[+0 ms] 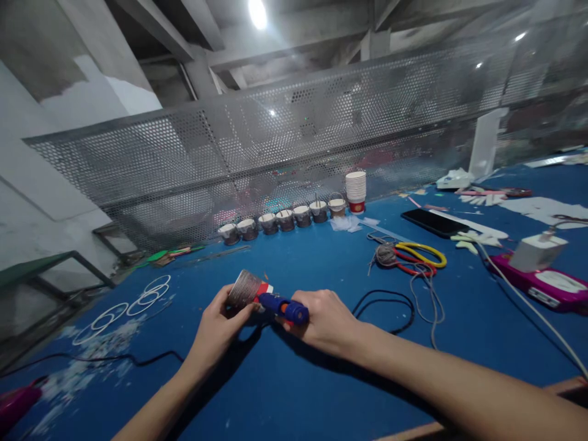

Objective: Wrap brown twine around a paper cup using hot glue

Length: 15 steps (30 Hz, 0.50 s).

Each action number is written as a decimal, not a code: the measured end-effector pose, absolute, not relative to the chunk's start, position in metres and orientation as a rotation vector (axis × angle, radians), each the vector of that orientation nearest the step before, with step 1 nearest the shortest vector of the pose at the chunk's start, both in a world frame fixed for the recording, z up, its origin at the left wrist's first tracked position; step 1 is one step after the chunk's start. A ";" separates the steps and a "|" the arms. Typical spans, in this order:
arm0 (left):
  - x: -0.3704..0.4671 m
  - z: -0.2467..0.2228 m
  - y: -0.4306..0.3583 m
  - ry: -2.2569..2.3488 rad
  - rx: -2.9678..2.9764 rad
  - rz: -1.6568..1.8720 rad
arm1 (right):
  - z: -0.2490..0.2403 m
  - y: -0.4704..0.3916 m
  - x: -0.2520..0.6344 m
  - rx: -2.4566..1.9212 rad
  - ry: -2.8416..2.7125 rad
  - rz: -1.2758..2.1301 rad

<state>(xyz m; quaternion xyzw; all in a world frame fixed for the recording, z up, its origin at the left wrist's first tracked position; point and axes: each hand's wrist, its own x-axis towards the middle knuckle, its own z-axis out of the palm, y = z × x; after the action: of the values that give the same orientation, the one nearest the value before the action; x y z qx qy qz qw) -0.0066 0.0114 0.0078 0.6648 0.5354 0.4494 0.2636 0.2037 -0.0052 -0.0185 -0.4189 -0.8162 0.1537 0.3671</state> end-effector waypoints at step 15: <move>-0.009 0.011 0.012 1.405 1.849 1.234 | -0.011 -0.002 0.208 -1.152 -2.030 0.497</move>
<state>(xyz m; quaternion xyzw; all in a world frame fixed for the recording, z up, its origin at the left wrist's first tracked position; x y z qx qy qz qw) -0.0086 0.0121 0.0110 0.6802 0.5169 0.4539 0.2534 0.2077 -0.0024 -0.0114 -0.4487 -0.7906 0.1937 0.3689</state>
